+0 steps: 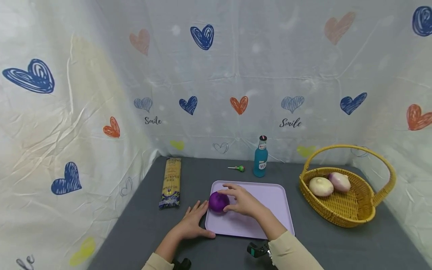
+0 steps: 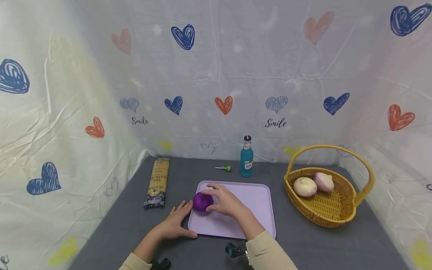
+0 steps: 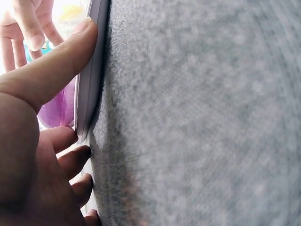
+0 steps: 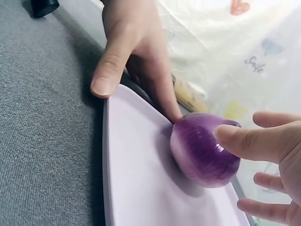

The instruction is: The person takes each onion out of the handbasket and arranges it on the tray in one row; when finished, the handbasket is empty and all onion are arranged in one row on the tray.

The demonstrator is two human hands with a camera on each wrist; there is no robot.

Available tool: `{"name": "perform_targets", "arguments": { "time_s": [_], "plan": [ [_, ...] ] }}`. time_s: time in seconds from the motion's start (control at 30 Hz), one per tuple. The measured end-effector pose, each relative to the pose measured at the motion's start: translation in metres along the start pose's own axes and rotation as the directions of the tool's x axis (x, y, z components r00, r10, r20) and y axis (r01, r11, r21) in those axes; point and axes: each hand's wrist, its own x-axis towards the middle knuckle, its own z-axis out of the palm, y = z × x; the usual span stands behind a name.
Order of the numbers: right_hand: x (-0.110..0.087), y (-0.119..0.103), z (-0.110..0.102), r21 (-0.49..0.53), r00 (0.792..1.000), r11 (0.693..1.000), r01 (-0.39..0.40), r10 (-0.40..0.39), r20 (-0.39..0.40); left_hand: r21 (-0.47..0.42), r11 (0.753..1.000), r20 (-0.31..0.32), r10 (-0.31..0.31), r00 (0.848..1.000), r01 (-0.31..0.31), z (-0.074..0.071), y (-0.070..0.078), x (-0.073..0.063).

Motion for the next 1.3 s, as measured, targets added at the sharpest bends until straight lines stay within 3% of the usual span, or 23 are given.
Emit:
{"name": "perform_targets", "arguments": {
  "time_s": [0.43, 0.73, 1.3],
  "plan": [
    [-0.012, -0.005, -0.024, 0.077, 0.993, 0.997, 0.000, 0.009, -0.119, 0.001, 1.000, 0.001, -0.006, 1.000, 0.006, 0.002, 0.000, -0.001],
    [-0.020, -0.003, -0.042, 0.066, 0.981, 0.997, 0.049, -0.036, -0.189, -0.005, 1.000, -0.004, -0.005, 1.000, 0.005, 0.003, -0.002, 0.000],
    [-0.038, 0.000, -0.070, -0.011, 0.960, 1.000, 0.018, -0.021, -0.278, -0.007, 1.000, -0.012, 0.019, 1.000, -0.019, 0.001, -0.002, 0.000]
  ]
}}
